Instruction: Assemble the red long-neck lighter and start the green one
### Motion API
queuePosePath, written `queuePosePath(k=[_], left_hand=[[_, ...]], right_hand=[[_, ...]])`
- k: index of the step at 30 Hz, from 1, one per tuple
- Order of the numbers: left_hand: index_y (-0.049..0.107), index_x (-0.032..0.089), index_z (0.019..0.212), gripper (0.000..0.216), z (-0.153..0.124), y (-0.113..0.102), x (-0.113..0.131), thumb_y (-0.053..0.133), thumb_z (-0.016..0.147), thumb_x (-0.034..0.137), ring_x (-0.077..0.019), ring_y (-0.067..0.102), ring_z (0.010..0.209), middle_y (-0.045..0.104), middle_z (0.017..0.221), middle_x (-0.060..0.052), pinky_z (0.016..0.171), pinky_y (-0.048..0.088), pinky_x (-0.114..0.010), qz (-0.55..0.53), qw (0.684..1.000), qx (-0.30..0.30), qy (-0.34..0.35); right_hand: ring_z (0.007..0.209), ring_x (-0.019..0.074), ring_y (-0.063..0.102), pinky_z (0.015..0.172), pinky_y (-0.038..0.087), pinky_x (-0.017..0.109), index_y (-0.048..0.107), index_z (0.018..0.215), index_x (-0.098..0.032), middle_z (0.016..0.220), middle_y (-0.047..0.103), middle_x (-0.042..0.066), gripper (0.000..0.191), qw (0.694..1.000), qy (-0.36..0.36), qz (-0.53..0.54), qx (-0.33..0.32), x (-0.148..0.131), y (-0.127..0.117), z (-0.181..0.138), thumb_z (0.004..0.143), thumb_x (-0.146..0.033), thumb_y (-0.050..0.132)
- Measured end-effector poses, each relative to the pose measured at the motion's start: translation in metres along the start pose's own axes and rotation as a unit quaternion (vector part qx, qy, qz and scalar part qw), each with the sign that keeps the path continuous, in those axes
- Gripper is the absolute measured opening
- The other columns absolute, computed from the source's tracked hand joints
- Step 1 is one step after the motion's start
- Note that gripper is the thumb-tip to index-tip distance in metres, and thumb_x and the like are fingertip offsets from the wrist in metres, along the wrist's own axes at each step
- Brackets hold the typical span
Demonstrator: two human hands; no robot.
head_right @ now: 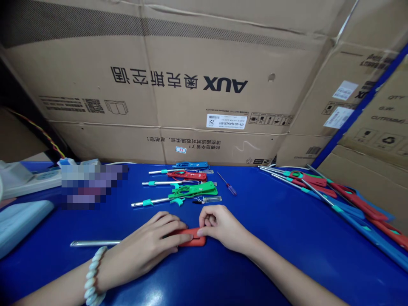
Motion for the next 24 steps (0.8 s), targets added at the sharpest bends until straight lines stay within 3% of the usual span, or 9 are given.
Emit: queuePosePath(k=[13,15,17,20,22,24], left_hand=[[0.05,0.024,0.122,0.031,0.0,-0.003,-0.002,0.041,0.094,0.014,-0.0205,0.048,0.096,0.057,0.105,-0.006,0.087,0.037,-0.035,-0.001,1.0,0.0,-0.012],[0.049,0.023,0.123,0.031,-0.001,-0.004,-0.003,0.042,0.094,0.015,-0.0208,0.048,0.096,0.056,0.106,-0.006,0.087,0.038,-0.035,0.001,1.0,-0.001,-0.019],[0.049,0.023,0.123,0.031,-0.001,-0.004,-0.005,0.043,0.094,0.015,-0.0212,0.047,0.097,0.055,0.107,-0.006,0.087,0.038,-0.035,0.002,1.0,-0.005,-0.025],[0.05,0.024,0.121,0.03,-0.001,-0.004,-0.007,0.043,0.093,0.015,-0.021,0.047,0.097,0.055,0.107,-0.006,0.087,0.037,-0.034,-0.003,1.0,0.0,-0.027],[0.05,0.024,0.12,0.03,-0.002,-0.004,-0.007,0.042,0.093,0.013,-0.0207,0.047,0.097,0.055,0.106,-0.005,0.087,0.037,-0.034,-0.005,1.0,0.006,-0.026],[0.051,0.023,0.118,0.031,-0.002,-0.004,-0.006,0.042,0.091,0.011,-0.0206,0.047,0.096,0.054,0.105,-0.005,0.087,0.037,-0.035,-0.007,1.0,0.002,-0.027]], right_hand=[[0.051,0.0085,0.031,0.047,0.023,0.022,0.056,0.065,-0.016,0.052,0.037,-0.008,0.032,0.999,-0.002,0.0,-0.034,0.0,-0.005,0.003,0.065,-0.042,0.075],[0.051,0.0093,0.034,0.049,0.026,0.022,0.056,0.066,-0.016,0.054,0.041,-0.006,0.03,1.0,-0.016,-0.024,0.0,0.0,-0.019,0.005,0.07,-0.043,0.07],[0.053,0.0111,0.039,0.052,0.029,0.024,0.054,0.067,-0.017,0.057,0.046,-0.004,0.028,0.991,-0.028,-0.088,0.1,0.002,-0.044,0.005,0.077,-0.043,0.06],[0.058,0.0147,0.045,0.054,0.03,0.026,0.053,0.07,-0.02,0.062,0.051,-0.001,0.019,0.921,-0.004,-0.273,0.278,0.007,-0.084,-0.001,0.08,-0.036,0.056],[0.071,0.0197,0.051,0.061,0.034,0.028,0.053,0.078,-0.02,0.073,0.055,0.002,0.011,0.865,0.006,-0.379,0.328,0.01,-0.097,-0.004,0.078,-0.031,0.057],[0.08,0.0239,0.052,0.065,0.035,0.031,0.054,0.084,-0.02,0.081,0.057,0.005,0.015,0.831,0.028,-0.447,0.331,0.016,-0.101,-0.004,0.078,-0.032,0.058]])
Point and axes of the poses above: each hand's wrist, its own z-axis towards the middle knuckle, its own y-axis out of the palm, x = y × z, the point moved 6 cm from there along z, towards the middle knuckle
